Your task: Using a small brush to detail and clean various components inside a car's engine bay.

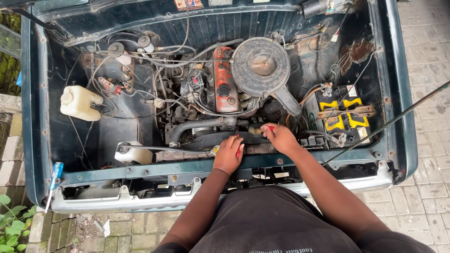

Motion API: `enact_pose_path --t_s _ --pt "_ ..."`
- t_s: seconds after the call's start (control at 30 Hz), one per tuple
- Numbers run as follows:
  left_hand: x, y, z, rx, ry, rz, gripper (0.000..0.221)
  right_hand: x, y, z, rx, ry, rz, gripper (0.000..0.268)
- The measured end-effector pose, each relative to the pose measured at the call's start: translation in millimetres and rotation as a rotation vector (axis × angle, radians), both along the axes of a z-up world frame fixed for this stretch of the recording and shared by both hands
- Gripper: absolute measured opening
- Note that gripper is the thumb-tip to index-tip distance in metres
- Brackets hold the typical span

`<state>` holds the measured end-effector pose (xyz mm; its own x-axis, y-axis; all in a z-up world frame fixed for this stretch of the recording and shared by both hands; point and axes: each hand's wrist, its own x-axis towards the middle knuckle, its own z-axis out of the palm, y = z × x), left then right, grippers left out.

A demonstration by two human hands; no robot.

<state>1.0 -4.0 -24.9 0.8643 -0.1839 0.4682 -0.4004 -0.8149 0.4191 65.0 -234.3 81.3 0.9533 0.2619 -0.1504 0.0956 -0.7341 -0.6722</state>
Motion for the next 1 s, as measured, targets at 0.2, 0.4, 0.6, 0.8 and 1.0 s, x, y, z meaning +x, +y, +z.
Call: enact_pose_path --t_s 0.2,0.4,0.6,0.8,1.0 --pt "1.5 -1.0 -4.2 -0.001 -0.011 0.001 0.029 -19.5 18.3 62.1 0.181 0.019 0.007 0.031" --pt "0.9 0.5 3.4 -0.014 -0.009 -0.009 0.029 -11.2 14.7 30.3 -0.22 -0.227 0.063 0.043" --pt "0.1 -0.7 4.9 -0.014 -0.017 0.004 0.028 22.0 -26.6 -65.8 -0.646 -0.497 -0.067 0.037" --pt "2.4 -0.4 2.0 0.013 -0.019 0.005 0.03 -5.5 16.4 6.8 -0.18 -0.1 0.088 0.043" --pt "3.2 0.2 -3.1 0.011 -0.026 0.001 0.03 -13.2 10.3 5.7 -0.003 -0.005 0.035 0.035"
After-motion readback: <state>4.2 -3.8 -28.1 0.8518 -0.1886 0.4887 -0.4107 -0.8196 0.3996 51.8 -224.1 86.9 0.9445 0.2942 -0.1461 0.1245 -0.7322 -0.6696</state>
